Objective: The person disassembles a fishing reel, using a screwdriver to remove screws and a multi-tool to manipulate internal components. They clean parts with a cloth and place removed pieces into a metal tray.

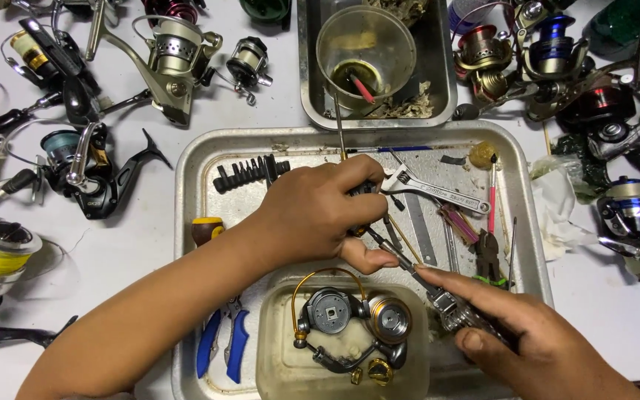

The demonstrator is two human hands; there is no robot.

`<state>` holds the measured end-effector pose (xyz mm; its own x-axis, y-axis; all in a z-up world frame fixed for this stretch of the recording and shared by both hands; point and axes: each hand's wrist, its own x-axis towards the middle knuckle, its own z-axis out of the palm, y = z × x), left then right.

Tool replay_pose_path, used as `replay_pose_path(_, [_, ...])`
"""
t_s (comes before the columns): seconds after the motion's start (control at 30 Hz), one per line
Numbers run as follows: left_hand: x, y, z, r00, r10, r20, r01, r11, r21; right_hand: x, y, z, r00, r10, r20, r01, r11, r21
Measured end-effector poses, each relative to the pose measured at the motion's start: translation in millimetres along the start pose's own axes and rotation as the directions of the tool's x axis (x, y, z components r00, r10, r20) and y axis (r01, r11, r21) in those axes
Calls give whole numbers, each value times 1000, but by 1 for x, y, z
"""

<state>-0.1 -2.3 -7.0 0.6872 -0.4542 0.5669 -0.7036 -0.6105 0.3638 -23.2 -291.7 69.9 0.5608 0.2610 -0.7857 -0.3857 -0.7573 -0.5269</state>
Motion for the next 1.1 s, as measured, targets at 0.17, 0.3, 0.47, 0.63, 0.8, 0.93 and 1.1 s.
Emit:
replay_pose_path(0.17, [-1,0,1,999,-12,35,13,1000,-26,6,9,-2,991,-132,9,132,984,-120])
replay_pose_path(0.3, [-3,-1,3,1000,-17,20,18,999,-49,5,1,-7,996,-73,50,77,993,-91])
replay_pose_path(0.47, [-4,0,2,998,-37,43,37,999,-1,8,-15,-11,997,77,32,-73,993,-95])
replay_pose_path(0.63, [-3,-3,-2,998,-38,50,40,998,-38,17,-5,-16,989,-128,76,140,975,-175])
replay_pose_path(0.8, [-6,-5,-2,998,-35,43,36,999,-33,26,-5,-19,941,-292,171,328,910,-253])
replay_pose_path(0.93, [-6,-6,-2,998,-45,46,45,999,-19,25,-19,-18,993,-28,112,70,914,-399])
replay_pose_path(1.1, [-9,-3,1,997,-59,58,61,998,-26,22,-20,-16,989,120,82,-73,898,-434])
